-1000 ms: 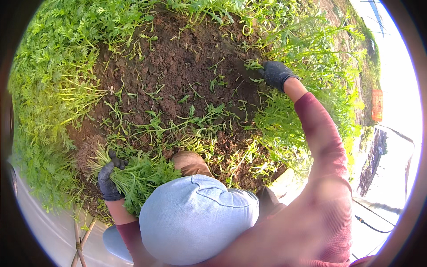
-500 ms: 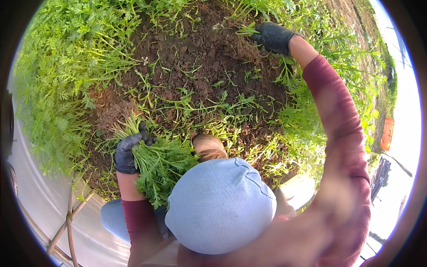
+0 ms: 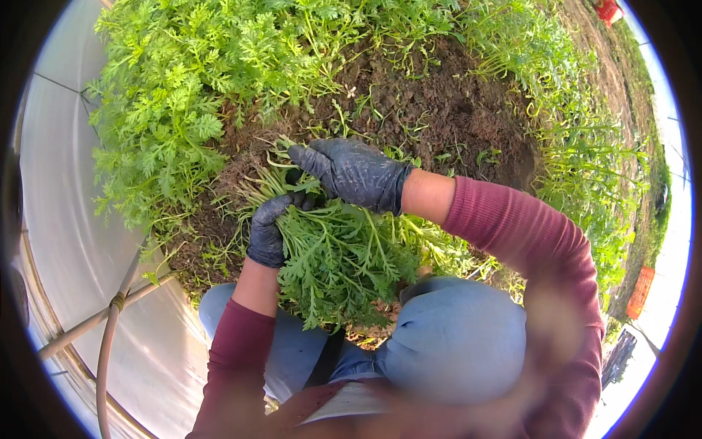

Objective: The person harvests carrot tops by hand from a greenhouse bed, gathers them into bunches, and ties them with rubber bands. The person places the tied bunches into a white container.

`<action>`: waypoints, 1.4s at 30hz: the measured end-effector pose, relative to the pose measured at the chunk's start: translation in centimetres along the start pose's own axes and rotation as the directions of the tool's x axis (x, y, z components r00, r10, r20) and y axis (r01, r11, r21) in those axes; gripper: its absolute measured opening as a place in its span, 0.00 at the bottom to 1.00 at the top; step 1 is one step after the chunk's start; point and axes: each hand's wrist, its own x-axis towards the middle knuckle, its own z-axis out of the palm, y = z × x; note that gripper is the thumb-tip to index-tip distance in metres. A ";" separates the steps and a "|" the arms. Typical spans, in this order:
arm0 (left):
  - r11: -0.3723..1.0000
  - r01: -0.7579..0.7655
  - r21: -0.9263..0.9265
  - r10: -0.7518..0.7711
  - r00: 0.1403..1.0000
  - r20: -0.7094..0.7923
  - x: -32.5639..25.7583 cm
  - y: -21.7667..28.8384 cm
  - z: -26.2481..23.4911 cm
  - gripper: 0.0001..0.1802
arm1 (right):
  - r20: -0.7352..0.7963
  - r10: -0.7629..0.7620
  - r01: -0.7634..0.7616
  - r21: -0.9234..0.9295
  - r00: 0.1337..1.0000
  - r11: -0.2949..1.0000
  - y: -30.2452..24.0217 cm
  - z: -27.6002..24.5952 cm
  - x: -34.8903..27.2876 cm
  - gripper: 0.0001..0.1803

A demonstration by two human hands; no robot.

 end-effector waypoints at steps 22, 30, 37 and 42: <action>0.951 0.179 0.253 -0.193 0.981 0.031 -2.5 0.6 3.2 0.19 | -0.358 -0.229 0.048 -0.449 0.905 0.892 -3.6 4.3 -6.5 0.18; 0.888 0.188 0.420 -0.247 0.965 0.090 -4.3 2.0 2.0 0.18 | -0.408 -0.271 0.253 -0.098 0.872 0.963 1.3 -1.3 -4.9 0.15; 0.875 0.238 0.423 -0.197 0.971 -0.138 -5.0 3.1 -0.2 0.17 | -0.443 0.141 -0.407 -0.593 0.885 0.695 13.3 -1.8 -1.6 0.16; 0.854 0.242 0.460 -0.178 0.968 -0.179 -4.7 3.0 -1.5 0.15 | -0.439 -0.026 -0.368 -0.783 0.898 0.501 19.6 3.5 -0.4 0.12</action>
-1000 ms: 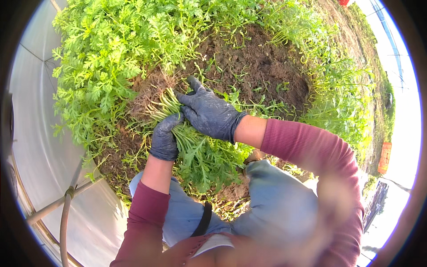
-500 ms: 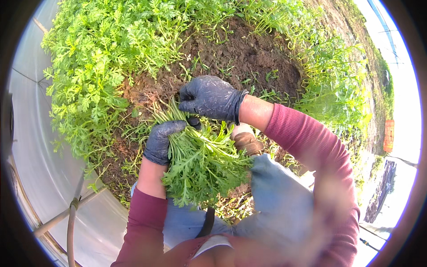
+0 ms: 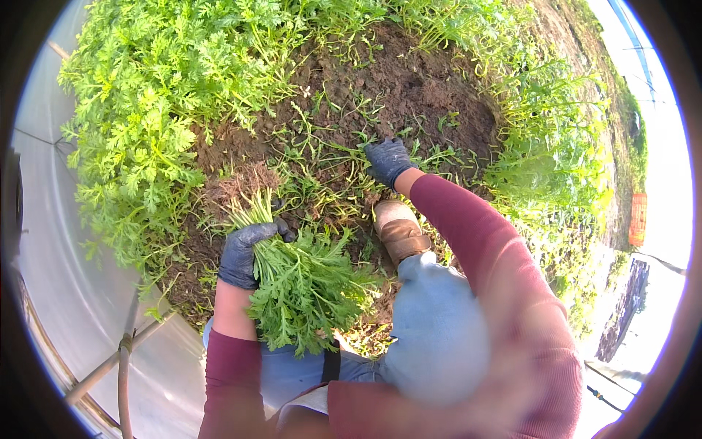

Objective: The person harvests carrot tops by hand from a greenhouse bed, gathers them into bunches, and ties them with rubber bands. The person places the tied bunches into a white container.

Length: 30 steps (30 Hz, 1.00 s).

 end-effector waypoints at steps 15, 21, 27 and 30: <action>0.999 0.024 -0.038 -0.023 0.999 0.038 1.1 0.4 1.6 0.14 | 0.101 0.017 -0.018 0.013 0.995 1.000 -0.9 0.8 0.3 0.18; 0.994 -0.064 0.085 0.057 0.995 0.083 0.7 0.2 0.5 0.14 | 0.340 0.176 -0.328 0.464 0.924 0.823 1.3 -3.3 1.0 0.14; 1.000 -0.005 -0.012 0.006 0.997 0.074 0.8 0.0 1.7 0.14 | 0.323 0.149 -0.334 0.941 0.934 0.057 0.9 -10.6 -2.3 0.11; 0.997 -0.030 0.074 0.026 0.998 0.057 2.1 -0.3 3.2 0.13 | 0.289 0.055 -0.287 0.957 0.956 -0.037 -2.4 -13.5 -5.6 0.13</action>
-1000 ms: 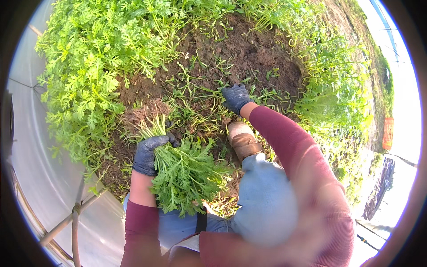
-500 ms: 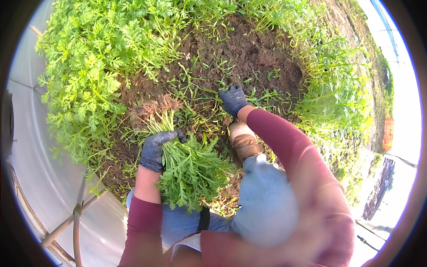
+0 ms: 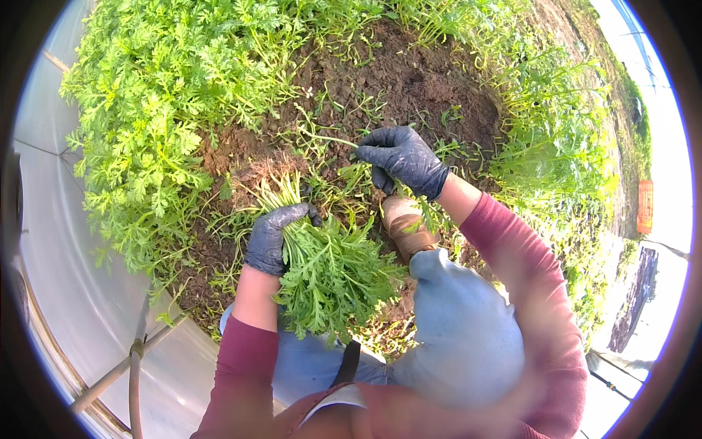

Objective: The person harvests carrot tops by hand from a greenhouse bed, gathers them into bunches, and ties them with rubber bands. The person places the tied bunches into a white container.

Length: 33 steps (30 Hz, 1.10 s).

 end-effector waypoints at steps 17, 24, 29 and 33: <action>0.959 -0.212 -0.191 0.186 0.972 -0.142 0.3 0.5 1.6 0.13 | 0.331 -0.189 0.379 -0.750 0.925 0.542 3.0 4.7 -4.7 0.20; 0.874 -0.467 -0.136 0.475 0.879 0.040 -1.3 3.8 -3.3 0.10 | -0.009 -0.081 0.053 -0.679 0.997 0.732 13.3 -3.6 -6.4 0.26; 0.930 -0.331 -0.161 0.354 0.924 0.143 -0.4 2.1 -4.2 0.34 | -0.436 -0.210 -0.160 -0.670 0.875 0.725 17.4 -14.2 -4.1 0.15; 0.942 -0.324 -0.092 0.335 0.927 0.168 -0.3 1.6 -5.0 0.34 | -0.715 -0.156 -0.010 -0.222 0.681 0.975 17.9 -25.6 -5.9 0.14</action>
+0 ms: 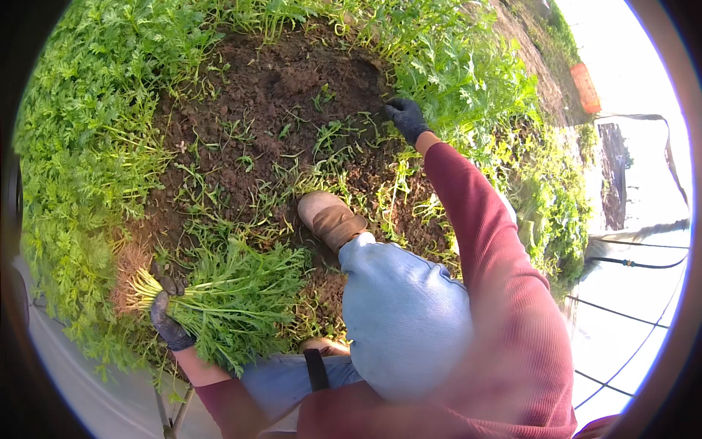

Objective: The person harvests carrot tops by hand from a greenhouse bed, gathers them into bunches, and ties them with rubber bands. The person places the tied bunches into a white container.

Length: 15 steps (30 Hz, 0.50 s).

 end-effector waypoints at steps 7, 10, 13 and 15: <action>0.997 0.078 -0.023 -0.077 0.997 0.018 0.7 -0.4 -1.1 0.21 | 0.199 -0.046 0.123 -0.394 0.979 0.911 2.1 -4.5 -0.6 0.38; 0.996 0.087 -0.025 -0.087 0.996 -0.002 1.4 -1.0 -0.6 0.29 | 0.325 -0.092 0.338 -0.899 0.941 0.279 1.8 -2.2 -1.3 0.32; 0.996 0.084 -0.017 -0.085 0.996 -0.015 1.8 -1.3 0.0 0.32 | 0.279 -0.002 0.277 -0.954 0.960 0.114 1.7 -1.0 0.2 0.22; 0.997 0.072 -0.004 -0.072 0.997 -0.038 1.9 -1.4 0.4 0.33 | 0.241 0.115 0.228 -0.967 0.964 0.116 1.9 -1.0 1.7 0.16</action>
